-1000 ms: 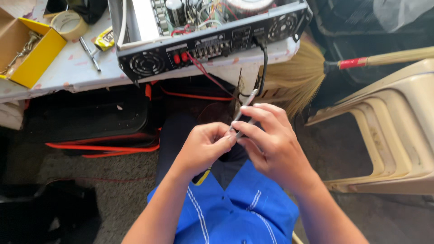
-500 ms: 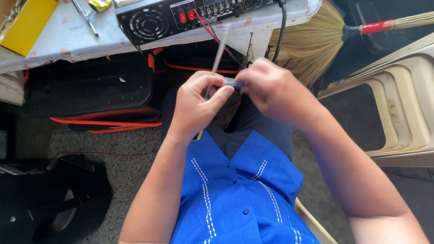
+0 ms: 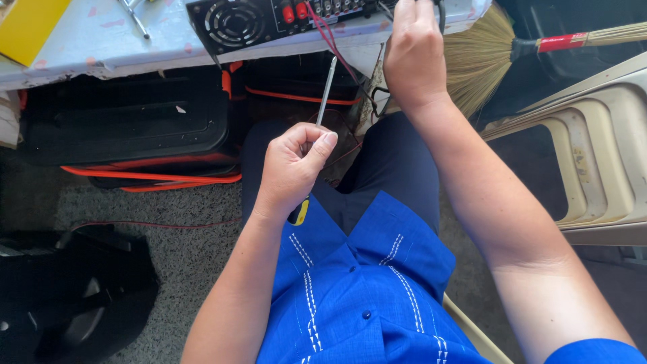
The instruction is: The person unscrews wires from the back of an amplifier using a screwdriver, handles loose wires, and then reconnects wires to the terminals.
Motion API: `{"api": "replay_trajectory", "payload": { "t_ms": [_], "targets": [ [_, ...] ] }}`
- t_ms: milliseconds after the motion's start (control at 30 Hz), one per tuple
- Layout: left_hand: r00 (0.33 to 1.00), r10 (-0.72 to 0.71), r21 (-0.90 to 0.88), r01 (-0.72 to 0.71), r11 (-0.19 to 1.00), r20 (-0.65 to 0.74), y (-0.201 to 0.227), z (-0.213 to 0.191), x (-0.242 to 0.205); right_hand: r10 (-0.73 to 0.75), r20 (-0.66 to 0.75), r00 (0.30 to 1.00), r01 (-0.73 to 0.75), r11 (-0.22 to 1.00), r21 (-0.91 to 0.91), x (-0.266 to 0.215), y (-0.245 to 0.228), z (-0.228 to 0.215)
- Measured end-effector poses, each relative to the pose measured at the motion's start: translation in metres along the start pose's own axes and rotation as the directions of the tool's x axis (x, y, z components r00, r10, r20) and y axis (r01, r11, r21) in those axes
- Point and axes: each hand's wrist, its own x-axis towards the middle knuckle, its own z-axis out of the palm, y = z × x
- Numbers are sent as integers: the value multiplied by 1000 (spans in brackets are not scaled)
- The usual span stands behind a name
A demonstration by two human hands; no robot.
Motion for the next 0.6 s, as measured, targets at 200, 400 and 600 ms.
{"api": "replay_trajectory", "payload": {
  "t_ms": [200,400,600],
  "targets": [
    [1000,-4,-23,4,1000,1,-11,1,0,-87,-46,995,80,987,-138,6,0,5],
    [1000,0,-33,1,999,11,-12,3,0,-77,-76,994,61,980,-191,5,12,22],
    [999,-48,-66,49,997,20,-19,8,5,-77,-50,996,62,967,-249,3,24,29]
  ]
}}
